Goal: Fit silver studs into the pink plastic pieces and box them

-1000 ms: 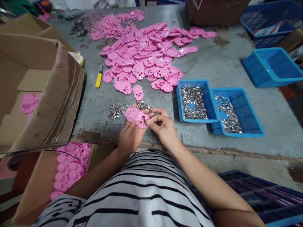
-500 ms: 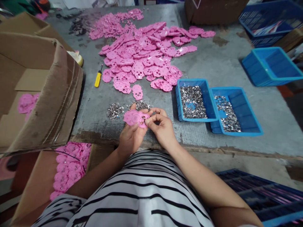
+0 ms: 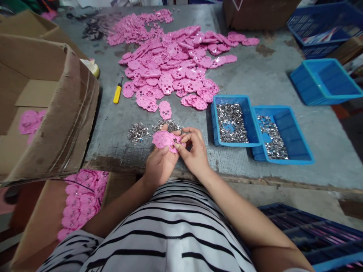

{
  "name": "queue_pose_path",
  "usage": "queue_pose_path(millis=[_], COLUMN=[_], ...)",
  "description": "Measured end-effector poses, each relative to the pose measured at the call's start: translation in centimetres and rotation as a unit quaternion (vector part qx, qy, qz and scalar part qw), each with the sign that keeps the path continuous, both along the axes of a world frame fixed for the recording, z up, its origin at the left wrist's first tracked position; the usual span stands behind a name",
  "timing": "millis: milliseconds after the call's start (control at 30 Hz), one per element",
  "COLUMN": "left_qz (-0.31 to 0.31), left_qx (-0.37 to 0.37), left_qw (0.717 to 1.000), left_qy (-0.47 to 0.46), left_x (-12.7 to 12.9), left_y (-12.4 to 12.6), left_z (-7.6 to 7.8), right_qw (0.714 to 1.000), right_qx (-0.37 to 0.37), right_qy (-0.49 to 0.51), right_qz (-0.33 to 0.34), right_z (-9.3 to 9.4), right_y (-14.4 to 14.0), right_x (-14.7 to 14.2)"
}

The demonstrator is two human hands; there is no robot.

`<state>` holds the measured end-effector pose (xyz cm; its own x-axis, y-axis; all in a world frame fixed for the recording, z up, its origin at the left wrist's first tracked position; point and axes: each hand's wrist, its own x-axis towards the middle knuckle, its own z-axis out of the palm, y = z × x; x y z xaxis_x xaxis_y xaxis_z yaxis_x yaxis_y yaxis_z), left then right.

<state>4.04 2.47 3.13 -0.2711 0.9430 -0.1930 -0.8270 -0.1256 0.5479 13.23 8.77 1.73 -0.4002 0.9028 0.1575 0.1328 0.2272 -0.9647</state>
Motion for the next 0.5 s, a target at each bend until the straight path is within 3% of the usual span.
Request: queue_pose_path(millis=[67, 133, 267, 367, 500], left_qz=[-0.008, -0.012, -0.033, -0.041, -0.035], left_qx=[-0.010, -0.020, -0.043, -0.058, -0.096], left_qw=[1.000, 0.999, 0.998, 0.997, 0.994], left_qy=[-0.021, -0.036, -0.041, -0.028, 0.035], left_x=[0.0, -0.1, -0.8, -1.2, -1.7], left_y=[0.1, 0.1, 0.0, -0.2, -0.5], left_z=[0.0, -0.1, -0.2, -0.3, -0.9], right_qw=[0.997, 0.996, 0.991, 0.948, 0.851], right_qx=[-0.053, -0.057, 0.110, 0.207, 0.176], right_qy=[0.038, 0.047, -0.015, -0.145, -0.366], right_qz=[0.035, 0.045, -0.077, -0.195, -0.334], right_z=[-0.1, 0.1, 1.7, 3.2, 5.7], right_y=[0.1, 0.5, 3.3, 6.9, 10.5], right_x=[0.2, 0.8, 3.8, 7.2, 12.1])
